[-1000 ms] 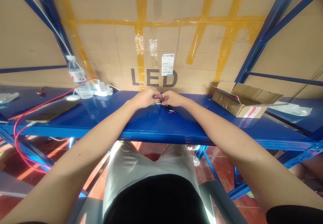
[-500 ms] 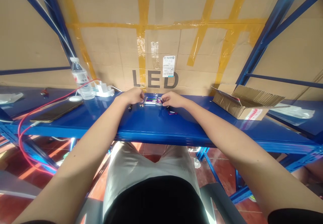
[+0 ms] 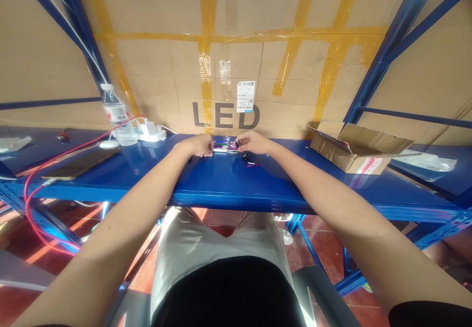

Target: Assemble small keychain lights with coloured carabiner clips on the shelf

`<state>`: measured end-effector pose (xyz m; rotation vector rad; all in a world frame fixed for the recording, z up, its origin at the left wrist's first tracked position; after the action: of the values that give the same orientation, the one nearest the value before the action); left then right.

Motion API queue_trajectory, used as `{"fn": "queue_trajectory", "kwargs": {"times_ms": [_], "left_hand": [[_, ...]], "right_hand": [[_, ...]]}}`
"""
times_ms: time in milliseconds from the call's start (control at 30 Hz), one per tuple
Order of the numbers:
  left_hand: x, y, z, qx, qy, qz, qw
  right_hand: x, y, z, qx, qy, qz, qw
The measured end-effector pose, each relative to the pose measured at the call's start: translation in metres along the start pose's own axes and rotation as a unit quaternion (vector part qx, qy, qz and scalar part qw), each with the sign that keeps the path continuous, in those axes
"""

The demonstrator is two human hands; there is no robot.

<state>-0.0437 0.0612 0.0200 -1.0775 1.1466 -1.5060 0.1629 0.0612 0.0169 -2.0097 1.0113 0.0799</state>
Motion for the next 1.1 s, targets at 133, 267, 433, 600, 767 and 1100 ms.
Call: {"fn": "queue_trajectory", "kwargs": {"times_ms": [133,267,433,600,767,1100], "left_hand": [[-0.004,0.006,0.007,0.065,0.036,-0.008,0.997],[-0.006,0.011,0.017,0.128,0.081,0.006,0.988],[0.001,0.003,0.032,0.195,0.119,0.099,0.969],[0.009,-0.004,0.043,0.334,0.132,0.168,0.918],[0.008,-0.001,0.047,0.406,0.133,0.160,0.890],[0.012,-0.001,0.045,0.520,0.063,0.137,0.841]], "right_hand": [[0.000,-0.001,-0.001,-0.025,0.009,0.020,0.999],[0.000,-0.001,-0.003,-0.055,0.016,0.032,0.998],[0.000,-0.001,-0.007,-0.033,0.009,0.033,0.999],[0.000,0.001,-0.015,-0.044,0.010,0.050,0.998],[-0.001,0.003,-0.019,-0.006,0.006,0.062,0.998],[0.000,-0.018,-0.012,0.189,0.040,0.095,0.977]]}}
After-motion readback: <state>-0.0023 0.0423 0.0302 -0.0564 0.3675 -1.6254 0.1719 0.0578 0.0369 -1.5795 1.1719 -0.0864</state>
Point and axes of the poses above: each hand's wrist, its own x-axis away from the middle knuckle, its own y-axis out of the palm, z = x × y, the point moved 5 cm from there along -x, towards the middle knuckle, and after that the axes turned 13 degrees about -y, right-handed, at the moved point
